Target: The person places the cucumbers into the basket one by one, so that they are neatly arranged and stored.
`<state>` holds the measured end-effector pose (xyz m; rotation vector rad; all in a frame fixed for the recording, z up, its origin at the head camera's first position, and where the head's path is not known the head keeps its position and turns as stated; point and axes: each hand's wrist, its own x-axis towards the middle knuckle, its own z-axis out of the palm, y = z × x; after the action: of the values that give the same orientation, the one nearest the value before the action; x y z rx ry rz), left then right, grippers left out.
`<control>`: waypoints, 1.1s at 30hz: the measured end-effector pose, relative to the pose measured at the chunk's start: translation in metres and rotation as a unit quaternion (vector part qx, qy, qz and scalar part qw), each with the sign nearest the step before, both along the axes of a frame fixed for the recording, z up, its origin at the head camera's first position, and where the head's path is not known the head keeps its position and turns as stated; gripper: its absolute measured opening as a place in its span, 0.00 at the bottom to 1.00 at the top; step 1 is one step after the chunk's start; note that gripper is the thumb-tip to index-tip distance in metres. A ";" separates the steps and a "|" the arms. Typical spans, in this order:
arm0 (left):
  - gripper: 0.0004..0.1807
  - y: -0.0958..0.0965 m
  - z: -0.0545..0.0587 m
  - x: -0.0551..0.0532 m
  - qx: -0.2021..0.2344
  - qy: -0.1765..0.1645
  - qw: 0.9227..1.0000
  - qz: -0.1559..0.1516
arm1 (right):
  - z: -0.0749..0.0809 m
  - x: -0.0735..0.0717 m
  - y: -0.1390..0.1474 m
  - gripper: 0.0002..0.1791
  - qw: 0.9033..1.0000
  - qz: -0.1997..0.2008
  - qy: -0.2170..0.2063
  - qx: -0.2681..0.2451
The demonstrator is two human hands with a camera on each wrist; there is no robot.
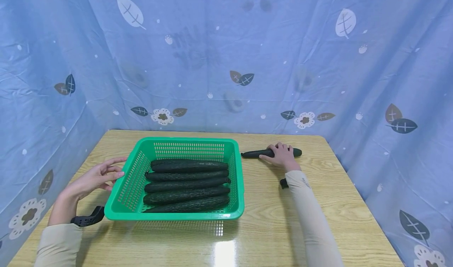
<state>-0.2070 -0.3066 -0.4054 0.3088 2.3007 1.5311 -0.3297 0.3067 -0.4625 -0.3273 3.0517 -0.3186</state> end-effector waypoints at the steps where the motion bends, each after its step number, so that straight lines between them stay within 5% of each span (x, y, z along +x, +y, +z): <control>1: 0.35 0.000 0.000 0.000 0.001 -0.001 1.000 -0.001 | -0.002 0.000 0.002 0.39 1.000 0.001 0.003 0.000; 21: 0.35 0.002 0.001 0.001 -0.002 -0.006 1.000 0.005 | -0.010 0.002 0.011 0.37 1.000 0.009 0.023 -0.005; 33: 0.35 0.000 0.000 0.001 -0.003 0.000 1.000 0.001 | 0.025 0.003 -0.001 0.39 0.997 -0.029 0.068 -0.006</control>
<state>-0.2064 -0.3064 -0.4058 0.3051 2.3048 1.5253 -0.3266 0.3060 -0.4374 -0.2721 3.1981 -0.3305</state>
